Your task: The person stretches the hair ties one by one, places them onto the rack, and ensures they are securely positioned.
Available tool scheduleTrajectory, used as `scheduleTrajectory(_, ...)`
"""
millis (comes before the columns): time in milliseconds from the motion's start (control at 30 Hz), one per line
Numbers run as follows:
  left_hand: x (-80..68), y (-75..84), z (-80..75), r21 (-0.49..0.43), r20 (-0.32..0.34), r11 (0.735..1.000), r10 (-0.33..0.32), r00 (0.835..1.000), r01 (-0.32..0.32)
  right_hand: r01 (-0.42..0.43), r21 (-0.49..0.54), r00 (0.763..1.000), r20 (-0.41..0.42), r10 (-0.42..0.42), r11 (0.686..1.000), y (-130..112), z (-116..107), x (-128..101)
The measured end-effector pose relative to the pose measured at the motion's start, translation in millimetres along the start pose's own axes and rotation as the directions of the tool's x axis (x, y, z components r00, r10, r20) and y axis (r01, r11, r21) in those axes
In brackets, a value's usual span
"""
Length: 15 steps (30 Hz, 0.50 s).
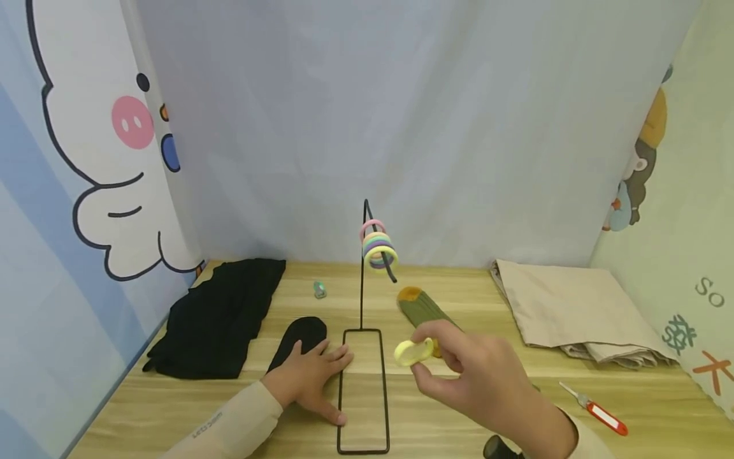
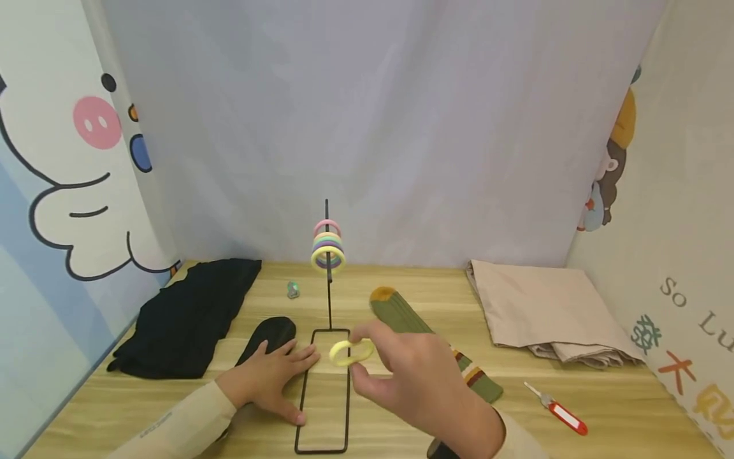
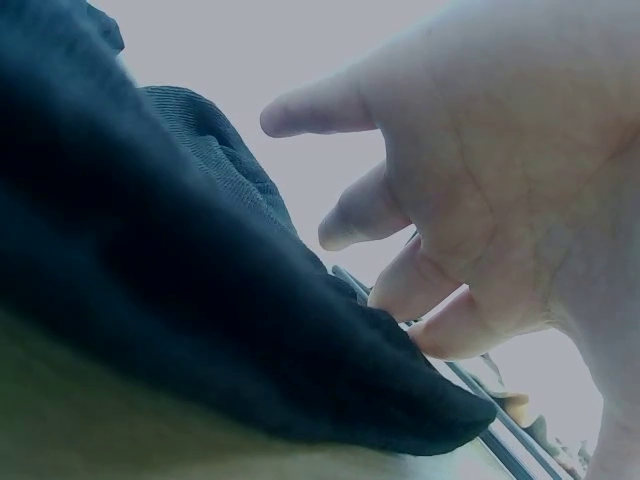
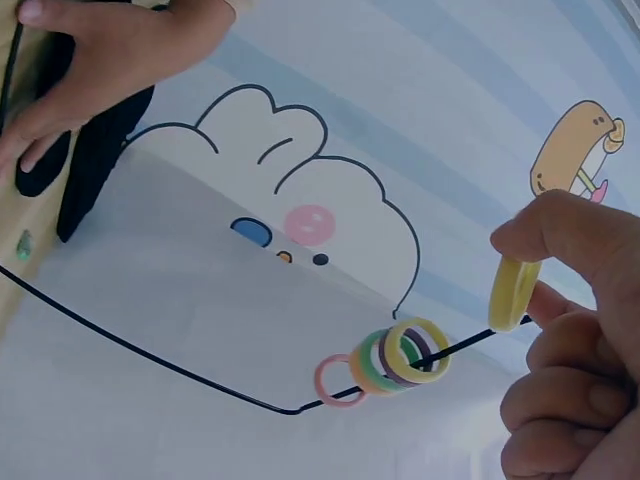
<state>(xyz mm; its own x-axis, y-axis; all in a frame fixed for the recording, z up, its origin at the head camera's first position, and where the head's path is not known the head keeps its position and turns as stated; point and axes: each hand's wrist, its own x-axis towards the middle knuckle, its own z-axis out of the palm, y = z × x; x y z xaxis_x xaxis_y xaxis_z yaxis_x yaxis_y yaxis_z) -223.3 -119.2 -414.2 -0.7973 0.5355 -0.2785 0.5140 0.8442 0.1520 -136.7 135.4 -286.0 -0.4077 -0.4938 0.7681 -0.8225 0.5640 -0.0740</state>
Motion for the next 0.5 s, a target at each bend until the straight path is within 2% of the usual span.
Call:
scheduleTrajectory(100, -0.7, -0.2, 2.0, -0.003, -0.002, 1.0, 0.003, 1.0, -0.003, 0.041, -0.004, 0.996, -0.085, -0.041, 0.999, -1.6, -2.1, 14.2)
scheduleTrajectory(267, -0.5, -0.2, 2.5, 0.004, -0.004, 1.0, 0.004, 1.0, -0.004, 0.085, -0.039, 0.971, -0.219, -0.091, 0.996, -0.8, -1.6, 35.3)
scheduleTrajectory(400, 0.8, -1.7, 2.7, 0.014, -0.005, 1.0, 0.003, 1.0, -0.003, 0.081, -0.048, 0.962, -0.257, -0.091, 0.996, 2.7, 1.3, 46.1)
scheduleTrajectory(500, 1.5, -3.4, 3.3, 0.016, -0.005, 1.0, 0.004, 1.0, -0.004, 0.055, -0.064, 0.964, -0.257, -0.07, 0.996, 6.2, 5.1, 48.7)
